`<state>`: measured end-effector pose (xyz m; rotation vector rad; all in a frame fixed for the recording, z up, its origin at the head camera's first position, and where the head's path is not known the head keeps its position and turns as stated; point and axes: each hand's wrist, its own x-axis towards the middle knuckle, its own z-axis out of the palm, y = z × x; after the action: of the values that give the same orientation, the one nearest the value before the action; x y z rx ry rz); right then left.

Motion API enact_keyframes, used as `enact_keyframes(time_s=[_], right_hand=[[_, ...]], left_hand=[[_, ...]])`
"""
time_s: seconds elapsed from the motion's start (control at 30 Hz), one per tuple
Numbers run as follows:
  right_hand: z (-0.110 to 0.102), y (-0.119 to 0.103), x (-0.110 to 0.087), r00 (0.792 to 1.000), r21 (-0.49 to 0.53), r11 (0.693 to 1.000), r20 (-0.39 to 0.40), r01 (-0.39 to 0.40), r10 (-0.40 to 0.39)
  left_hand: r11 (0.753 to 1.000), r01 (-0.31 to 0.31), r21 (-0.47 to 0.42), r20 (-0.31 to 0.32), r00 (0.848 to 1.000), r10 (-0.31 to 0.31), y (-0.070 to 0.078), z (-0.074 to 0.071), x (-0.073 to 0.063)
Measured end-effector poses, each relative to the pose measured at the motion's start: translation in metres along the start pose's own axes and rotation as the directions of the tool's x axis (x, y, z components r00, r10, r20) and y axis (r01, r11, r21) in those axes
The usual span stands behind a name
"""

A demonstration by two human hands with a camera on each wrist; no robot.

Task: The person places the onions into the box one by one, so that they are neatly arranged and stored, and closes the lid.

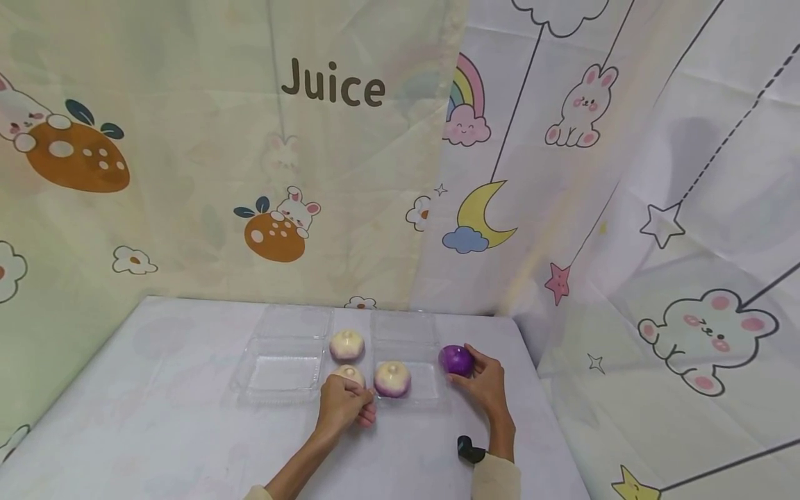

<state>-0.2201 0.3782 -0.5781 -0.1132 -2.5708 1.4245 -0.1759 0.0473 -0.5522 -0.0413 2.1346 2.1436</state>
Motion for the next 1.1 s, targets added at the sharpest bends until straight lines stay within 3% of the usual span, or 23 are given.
enact_keyframes(time_s=[0.27, 0.87, 1.1], right_hand=[[-0.0001, 0.0021, -0.0012, 1.000, 0.016, 1.000, -0.010, -0.004, 0.004], [-0.0007, -0.0021, -0.0030, 0.999, 0.061, 0.998, -0.019, -0.032, 0.034], [-0.0017, 0.0005, -0.0046, 0.999, 0.133, 0.991, -0.039, -0.015, 0.020]], left_hand=[[1.000, -0.016, -0.011, 0.005, 1.000, 0.016, 0.0005, -0.0002, -0.0022], [1.000, 0.010, -0.001, 0.001, 1.000, -0.010, 0.0015, -0.0009, 0.0006], [1.000, 0.010, -0.006, 0.003, 1.000, -0.010, 0.0009, -0.0007, 0.0011]])
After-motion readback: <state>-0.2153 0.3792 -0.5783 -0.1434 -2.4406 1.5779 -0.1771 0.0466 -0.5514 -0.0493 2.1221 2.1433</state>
